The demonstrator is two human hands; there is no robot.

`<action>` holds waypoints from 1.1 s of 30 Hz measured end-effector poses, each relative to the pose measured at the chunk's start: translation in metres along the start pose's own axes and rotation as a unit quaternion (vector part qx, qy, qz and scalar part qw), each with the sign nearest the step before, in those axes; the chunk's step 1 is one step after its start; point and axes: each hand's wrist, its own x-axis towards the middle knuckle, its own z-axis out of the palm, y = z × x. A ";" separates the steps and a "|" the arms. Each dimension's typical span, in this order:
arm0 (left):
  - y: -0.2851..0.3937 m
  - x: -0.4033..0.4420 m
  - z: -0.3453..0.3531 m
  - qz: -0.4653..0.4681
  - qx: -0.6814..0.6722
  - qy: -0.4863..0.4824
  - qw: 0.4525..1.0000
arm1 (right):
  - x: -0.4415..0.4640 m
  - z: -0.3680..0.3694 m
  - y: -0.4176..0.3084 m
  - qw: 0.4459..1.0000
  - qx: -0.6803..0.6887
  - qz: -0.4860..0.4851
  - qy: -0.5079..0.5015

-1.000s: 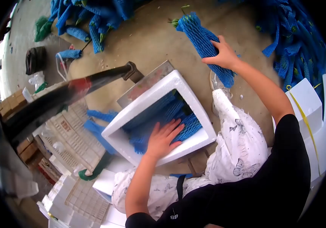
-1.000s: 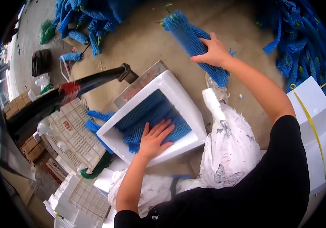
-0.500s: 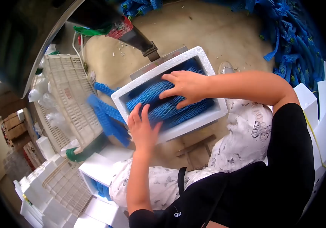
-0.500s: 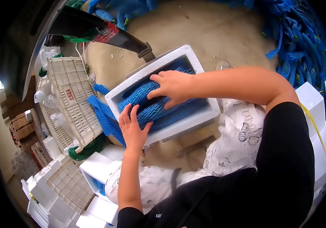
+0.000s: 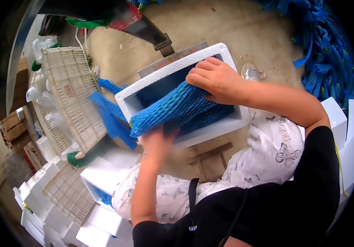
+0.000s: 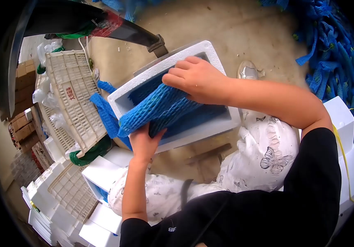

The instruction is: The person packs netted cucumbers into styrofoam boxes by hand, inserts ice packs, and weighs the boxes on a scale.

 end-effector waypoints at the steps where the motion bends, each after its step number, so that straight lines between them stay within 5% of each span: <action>1: -0.002 0.004 0.000 0.044 0.049 0.076 0.995 | 0.003 -0.001 0.001 0.999 -0.026 0.024 -0.003; 4: -0.016 0.035 0.005 0.013 0.141 0.078 0.987 | 0.006 0.007 0.021 0.992 0.003 0.118 -0.047; 9: -0.009 0.031 0.008 -0.013 0.087 0.076 0.993 | -0.011 0.005 0.023 0.995 0.035 0.093 0.004; 11: -0.010 0.018 0.005 0.011 0.043 0.048 0.998 | -0.008 -0.004 0.024 0.999 0.026 0.029 -0.001; 15: -0.018 0.016 0.010 0.138 0.045 0.064 0.987 | -0.008 -0.001 0.034 0.997 0.042 0.064 -0.016; 17: -0.016 0.031 0.027 0.059 0.017 0.041 0.997 | -0.009 -0.010 0.024 0.995 0.042 0.084 -0.043; 23: -0.012 0.004 0.039 0.055 0.024 0.098 0.993 | -0.024 -0.003 0.022 0.996 0.026 0.061 -0.066; 25: -0.011 0.010 0.040 0.043 0.036 0.126 0.990 | -0.001 0.022 0.014 0.998 0.045 -0.015 -0.031; 31: -0.003 0.026 0.041 -0.050 0.064 0.120 0.989 | -0.008 0.014 0.023 0.997 -0.015 -0.020 0.068; 33: 0.002 0.029 0.044 -0.096 0.046 0.152 0.983 | -0.033 -0.005 0.018 0.999 -0.011 0.038 -0.031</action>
